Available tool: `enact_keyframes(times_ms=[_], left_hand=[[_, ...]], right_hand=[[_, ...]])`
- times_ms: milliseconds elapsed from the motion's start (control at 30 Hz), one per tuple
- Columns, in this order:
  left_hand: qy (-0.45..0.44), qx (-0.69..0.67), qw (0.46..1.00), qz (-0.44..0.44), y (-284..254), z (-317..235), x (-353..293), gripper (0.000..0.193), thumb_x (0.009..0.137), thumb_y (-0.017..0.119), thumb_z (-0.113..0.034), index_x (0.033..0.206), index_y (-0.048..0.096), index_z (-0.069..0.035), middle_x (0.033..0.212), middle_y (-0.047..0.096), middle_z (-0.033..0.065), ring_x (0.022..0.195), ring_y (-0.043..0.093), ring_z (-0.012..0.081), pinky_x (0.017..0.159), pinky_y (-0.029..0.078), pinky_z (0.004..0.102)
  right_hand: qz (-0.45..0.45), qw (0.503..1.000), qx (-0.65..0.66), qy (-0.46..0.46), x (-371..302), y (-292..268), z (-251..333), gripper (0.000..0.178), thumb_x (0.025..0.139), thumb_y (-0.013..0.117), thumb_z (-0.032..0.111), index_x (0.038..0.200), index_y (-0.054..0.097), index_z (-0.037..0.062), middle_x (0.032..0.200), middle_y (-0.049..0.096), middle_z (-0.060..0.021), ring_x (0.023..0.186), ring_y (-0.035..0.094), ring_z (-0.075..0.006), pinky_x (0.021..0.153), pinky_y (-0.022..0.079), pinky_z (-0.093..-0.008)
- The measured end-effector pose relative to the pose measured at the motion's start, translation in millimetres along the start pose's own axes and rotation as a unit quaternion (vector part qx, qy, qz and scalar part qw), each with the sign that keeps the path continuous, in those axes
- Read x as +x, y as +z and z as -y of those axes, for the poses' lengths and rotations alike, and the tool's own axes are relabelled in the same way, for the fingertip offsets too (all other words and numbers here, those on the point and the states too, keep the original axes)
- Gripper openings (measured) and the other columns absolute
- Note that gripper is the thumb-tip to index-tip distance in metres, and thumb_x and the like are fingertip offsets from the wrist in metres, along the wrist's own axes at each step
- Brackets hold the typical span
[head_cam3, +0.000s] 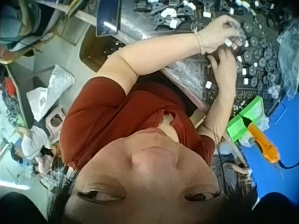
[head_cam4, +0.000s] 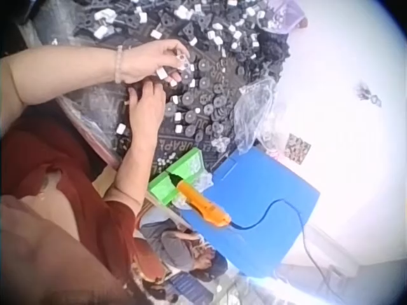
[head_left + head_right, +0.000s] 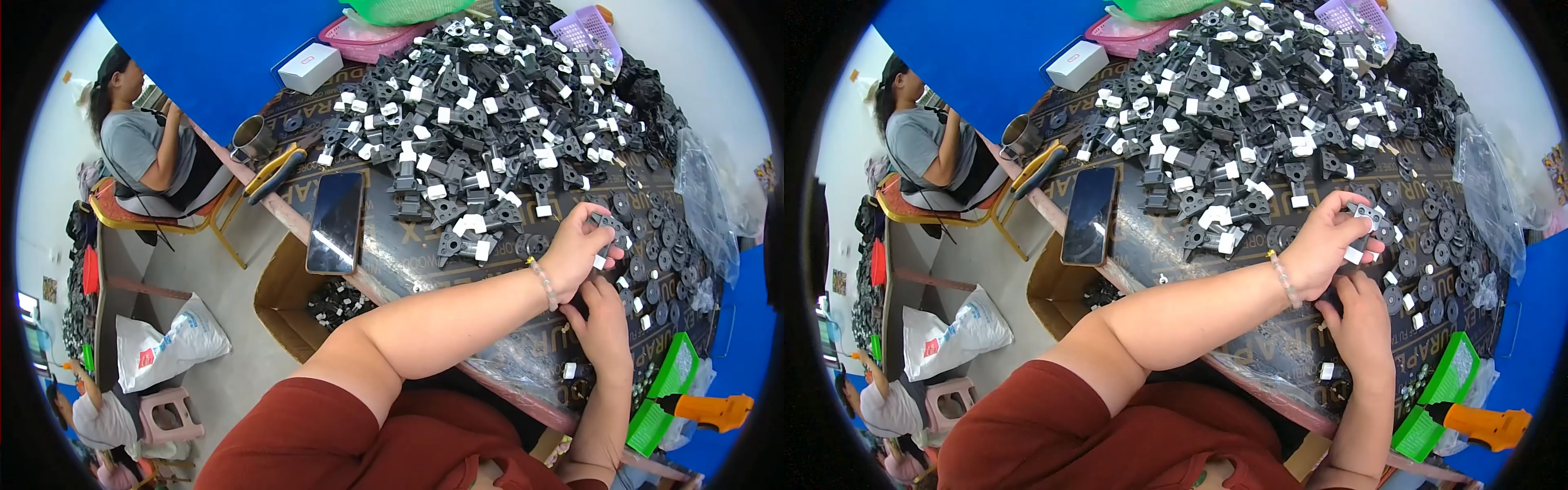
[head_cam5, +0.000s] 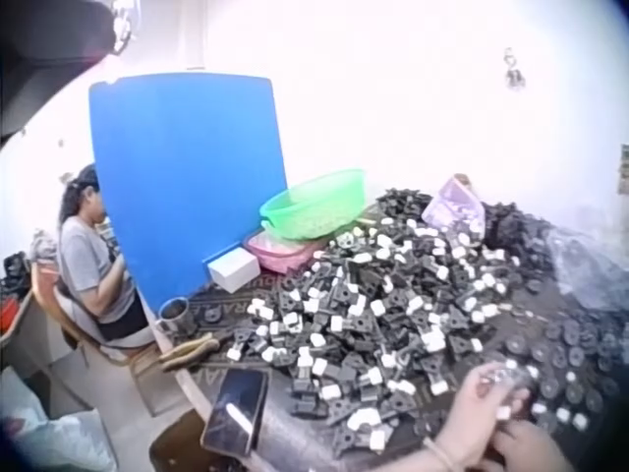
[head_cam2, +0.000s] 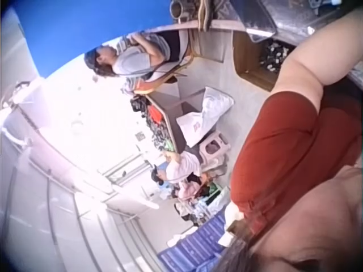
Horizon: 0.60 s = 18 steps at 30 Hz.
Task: Assembling small white and grey plastic components manually at a factory workbench.
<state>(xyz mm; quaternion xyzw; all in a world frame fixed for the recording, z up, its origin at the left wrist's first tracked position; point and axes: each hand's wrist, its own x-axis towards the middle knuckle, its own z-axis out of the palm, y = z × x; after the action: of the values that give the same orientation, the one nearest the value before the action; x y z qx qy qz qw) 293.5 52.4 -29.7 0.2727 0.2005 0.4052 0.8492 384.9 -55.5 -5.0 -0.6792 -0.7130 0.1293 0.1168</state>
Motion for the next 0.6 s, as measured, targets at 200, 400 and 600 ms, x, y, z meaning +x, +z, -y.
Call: enact_keyframes(times_ms=[200, 400, 600], left_hand=[[-0.001, -0.027, 1.000, 0.005, -0.3, 1.0, 2.1, 0.030, 0.093, 0.060, -0.007, 0.120, 0.048, -0.004, 0.099, 0.060, 0.0106, 0.082, 0.067, 0.0200, 0.066, 0.057, 0.0289], [-0.010, -0.028, 1.000, -0.003, -2.5, 0.5, 1.3, 0.033, 0.092, 0.061, -0.008, 0.122, 0.048, -0.005, 0.100, 0.060, 0.0105, 0.082, 0.066, 0.0196, 0.067, 0.057, 0.0300], [-0.019, -0.029, 0.999, 0.007, -1.3, 1.5, 1.5, 0.033, 0.092, 0.061, -0.008, 0.123, 0.048, -0.005, 0.099, 0.061, 0.0113, 0.082, 0.066, 0.0204, 0.068, 0.057, 0.0313]], right_hand=[[-0.018, 0.995, 0.005, -0.097, -2.6, -5.0, 1.6, 0.043, 0.070, 0.077, 0.007, 0.110, 0.062, 0.0002, 0.117, 0.060, -0.0164, 0.105, 0.057, -0.0354, 0.092, 0.047, -0.0423], [-0.034, 0.999, 0.018, 0.006, -1.6, -1.5, 4.6, 0.041, 0.071, 0.079, 0.010, 0.107, 0.062, 0.0005, 0.107, 0.060, -0.0156, 0.100, 0.058, -0.0361, 0.089, 0.048, -0.0439], [-0.006, 1.000, 0.018, 0.006, -4.6, -2.7, 4.4, 0.035, 0.072, 0.076, 0.008, 0.103, 0.062, 0.0008, 0.100, 0.058, -0.0164, 0.096, 0.058, -0.0374, 0.086, 0.048, -0.0436]])
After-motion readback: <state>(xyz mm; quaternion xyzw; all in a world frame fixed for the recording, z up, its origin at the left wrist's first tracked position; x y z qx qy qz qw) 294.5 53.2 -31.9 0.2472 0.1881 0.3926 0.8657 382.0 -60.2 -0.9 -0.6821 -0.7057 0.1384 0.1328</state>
